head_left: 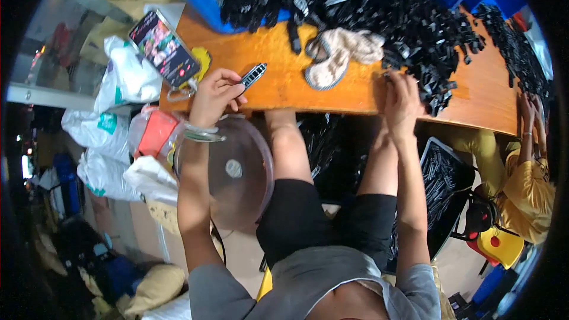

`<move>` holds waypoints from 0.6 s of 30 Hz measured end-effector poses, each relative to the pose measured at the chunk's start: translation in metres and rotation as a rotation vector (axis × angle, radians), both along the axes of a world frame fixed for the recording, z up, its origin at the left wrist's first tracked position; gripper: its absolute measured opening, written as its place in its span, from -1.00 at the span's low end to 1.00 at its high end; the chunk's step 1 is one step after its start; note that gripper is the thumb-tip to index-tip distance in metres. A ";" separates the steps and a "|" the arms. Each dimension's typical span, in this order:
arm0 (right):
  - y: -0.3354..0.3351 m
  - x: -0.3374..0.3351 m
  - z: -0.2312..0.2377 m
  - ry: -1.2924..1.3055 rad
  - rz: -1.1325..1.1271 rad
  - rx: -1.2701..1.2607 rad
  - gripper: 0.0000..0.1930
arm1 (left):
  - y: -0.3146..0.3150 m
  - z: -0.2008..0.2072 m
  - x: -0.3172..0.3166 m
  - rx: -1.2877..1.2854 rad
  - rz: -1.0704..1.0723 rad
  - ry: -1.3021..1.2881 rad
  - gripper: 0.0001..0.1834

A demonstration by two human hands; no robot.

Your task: The person assembles black plastic components by fitting small plastic pieces together by hand and dips them into a bowl of water on the table.

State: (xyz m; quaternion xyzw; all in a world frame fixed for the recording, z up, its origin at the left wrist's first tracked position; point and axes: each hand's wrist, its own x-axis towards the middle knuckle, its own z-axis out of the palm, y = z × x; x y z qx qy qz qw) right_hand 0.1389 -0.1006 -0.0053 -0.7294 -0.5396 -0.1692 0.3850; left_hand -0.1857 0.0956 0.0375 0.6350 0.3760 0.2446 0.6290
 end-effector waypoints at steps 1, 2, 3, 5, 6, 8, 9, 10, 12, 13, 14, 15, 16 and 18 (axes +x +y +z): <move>0.001 0.003 -0.001 0.003 0.025 0.018 -0.69 | -0.011 0.005 -0.018 -0.090 -0.014 -0.055 -0.76; 0.002 0.006 -0.002 -0.008 0.027 0.022 -0.69 | -0.019 0.002 -0.040 -0.197 -0.016 -0.064 -0.73; 0.000 0.006 -0.001 -0.025 0.023 0.023 -0.70 | -0.027 -0.003 -0.063 -0.307 -0.023 -0.080 -0.70; 0.005 0.005 -0.001 -0.002 0.050 0.041 -0.71 | -0.048 -0.029 -0.116 -0.163 -0.035 -0.141 -0.69; 0.005 0.003 0.002 0.010 0.060 0.027 -0.72 | -0.059 -0.039 -0.137 -0.304 0.098 -0.108 -0.69; 0.008 0.002 0.002 0.033 0.063 0.019 -0.73 | -0.078 -0.077 -0.177 -0.464 0.190 -0.205 -0.72; 0.008 0.001 0.002 0.025 0.065 0.011 -0.73 | -0.088 -0.102 -0.181 -0.161 0.133 0.478 -0.76; 0.009 0.000 0.002 0.026 0.072 0.012 -0.73 | -0.097 -0.128 -0.185 0.170 0.062 1.149 -0.79; 0.007 0.000 0.000 0.029 0.075 0.014 -0.73 | -0.113 -0.156 -0.196 -0.102 0.254 0.914 -0.83; 0.006 0.001 0.000 0.024 0.070 0.011 -0.73 | -0.113 -0.158 -0.190 -0.102 0.248 0.909 -0.83; 0.007 0.001 -0.001 0.016 0.070 0.026 -0.72 | -0.114 -0.159 -0.184 -0.064 0.277 0.873 -0.80; 0.007 0.001 -0.002 0.010 0.075 0.044 -0.71 | -0.115 -0.156 -0.178 -0.027 0.313 0.838 -0.76; 0.004 0.003 -0.004 0.026 0.044 0.008 -0.68 | -0.114 -0.153 -0.173 -0.080 0.296 0.809 -0.71; -0.001 0.004 -0.002 -0.087 0.026 0.023 -0.67 | -0.109 -0.143 -0.165 -0.165 0.282 0.711 -0.70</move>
